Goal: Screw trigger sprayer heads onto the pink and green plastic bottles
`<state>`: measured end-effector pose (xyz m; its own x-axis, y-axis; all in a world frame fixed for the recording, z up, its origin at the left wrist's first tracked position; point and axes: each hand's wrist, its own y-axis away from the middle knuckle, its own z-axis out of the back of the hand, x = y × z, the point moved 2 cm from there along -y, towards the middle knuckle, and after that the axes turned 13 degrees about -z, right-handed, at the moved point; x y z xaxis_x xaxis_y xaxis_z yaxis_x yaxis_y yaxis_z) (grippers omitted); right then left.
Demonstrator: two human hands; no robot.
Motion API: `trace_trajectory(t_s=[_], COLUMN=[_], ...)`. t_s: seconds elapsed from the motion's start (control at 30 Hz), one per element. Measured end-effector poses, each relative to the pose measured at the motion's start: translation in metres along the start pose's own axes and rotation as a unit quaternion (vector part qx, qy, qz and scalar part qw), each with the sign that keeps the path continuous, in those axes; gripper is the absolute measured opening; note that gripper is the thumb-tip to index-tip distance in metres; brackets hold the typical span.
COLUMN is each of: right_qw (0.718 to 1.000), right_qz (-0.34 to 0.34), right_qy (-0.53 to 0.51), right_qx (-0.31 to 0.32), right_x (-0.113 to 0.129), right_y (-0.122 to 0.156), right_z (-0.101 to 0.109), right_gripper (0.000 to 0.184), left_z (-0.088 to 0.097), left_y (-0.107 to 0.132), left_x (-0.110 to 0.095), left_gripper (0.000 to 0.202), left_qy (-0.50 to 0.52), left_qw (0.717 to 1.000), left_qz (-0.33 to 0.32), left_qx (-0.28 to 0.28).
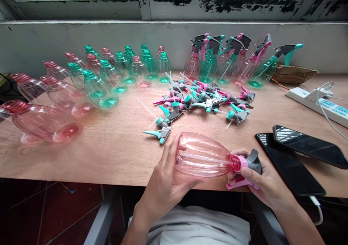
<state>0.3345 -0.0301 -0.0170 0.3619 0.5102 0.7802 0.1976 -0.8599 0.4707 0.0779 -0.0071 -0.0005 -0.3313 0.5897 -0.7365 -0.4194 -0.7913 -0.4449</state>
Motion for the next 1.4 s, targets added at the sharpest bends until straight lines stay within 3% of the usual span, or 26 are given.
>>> trace_trajectory(t_s=[0.9,1.4], right_qw=[0.999,1.000], right_qz=[-0.023,-0.003], right_qy=[0.005,0.012], right_qx=[-0.027,-0.025], right_x=[0.0048,0.0063], right_y=[0.0033,0.0033], right_z=[-0.0048,-0.0057], right_gripper=[0.042,0.040], left_z=[0.0007,0.0003], left_y=[-0.0004,-0.0006], left_x=[-0.0003,-0.0009], left_gripper=[0.096,0.095], left_qy=[0.010,0.016], left_qw=[1.000,1.000], left_qz=[0.003,0.002], left_qx=[0.003,0.000])
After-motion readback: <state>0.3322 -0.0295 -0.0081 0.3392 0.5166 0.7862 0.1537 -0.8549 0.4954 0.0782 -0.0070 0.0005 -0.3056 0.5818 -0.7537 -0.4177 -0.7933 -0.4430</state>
